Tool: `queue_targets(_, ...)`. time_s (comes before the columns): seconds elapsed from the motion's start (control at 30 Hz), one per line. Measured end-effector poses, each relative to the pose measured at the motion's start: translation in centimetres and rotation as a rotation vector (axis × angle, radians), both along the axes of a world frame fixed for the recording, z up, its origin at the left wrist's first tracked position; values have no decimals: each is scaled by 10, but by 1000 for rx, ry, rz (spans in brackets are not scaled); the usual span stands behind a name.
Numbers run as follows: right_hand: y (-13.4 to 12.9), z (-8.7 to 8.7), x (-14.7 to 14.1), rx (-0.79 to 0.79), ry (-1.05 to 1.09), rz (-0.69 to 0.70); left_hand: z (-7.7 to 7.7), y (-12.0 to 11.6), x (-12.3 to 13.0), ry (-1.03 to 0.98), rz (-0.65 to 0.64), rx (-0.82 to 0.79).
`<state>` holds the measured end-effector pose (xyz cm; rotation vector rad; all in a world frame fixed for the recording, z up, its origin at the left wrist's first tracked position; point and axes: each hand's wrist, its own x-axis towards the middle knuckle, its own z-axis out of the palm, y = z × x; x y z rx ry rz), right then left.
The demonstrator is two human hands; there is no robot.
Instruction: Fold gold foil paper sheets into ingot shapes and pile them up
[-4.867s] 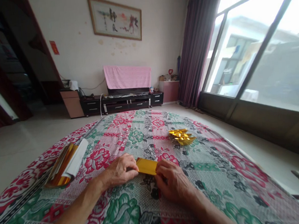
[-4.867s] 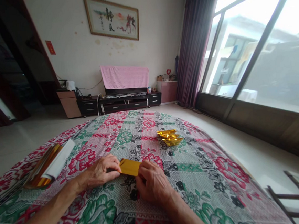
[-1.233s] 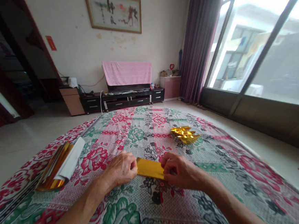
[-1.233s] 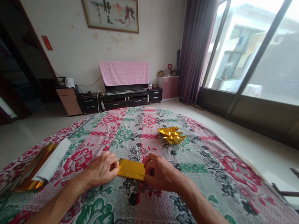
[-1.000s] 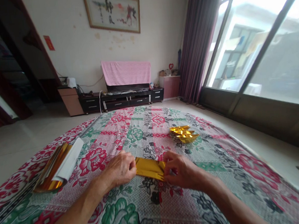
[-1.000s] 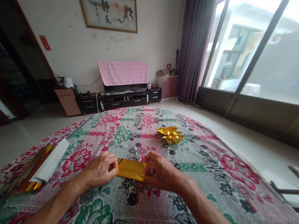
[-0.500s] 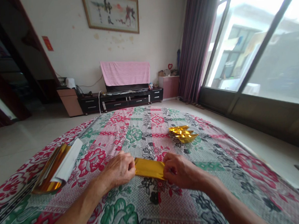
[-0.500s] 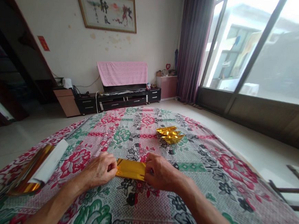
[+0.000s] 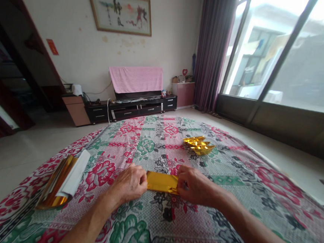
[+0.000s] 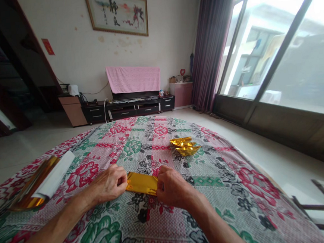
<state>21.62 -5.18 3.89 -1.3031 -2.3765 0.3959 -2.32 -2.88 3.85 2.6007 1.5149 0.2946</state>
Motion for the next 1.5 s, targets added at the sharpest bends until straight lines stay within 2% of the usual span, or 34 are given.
queue_targets(0.3, -6, 6, 2, 2, 58, 52, -1, 0, 0, 18, 31, -2)
queue_targets(0.63, -12, 11, -3, 1, -35, 146, -2, 1, 0, 21, 29, 3)
queue_targets(0.9, -12, 9, -1, 34, -26, 201, 1, 1, 2, 40, 56, -20)
queue_targets(1.5, -11, 5, 1, -5, -45, 140, -4, 2, 0, 11, 37, 16)
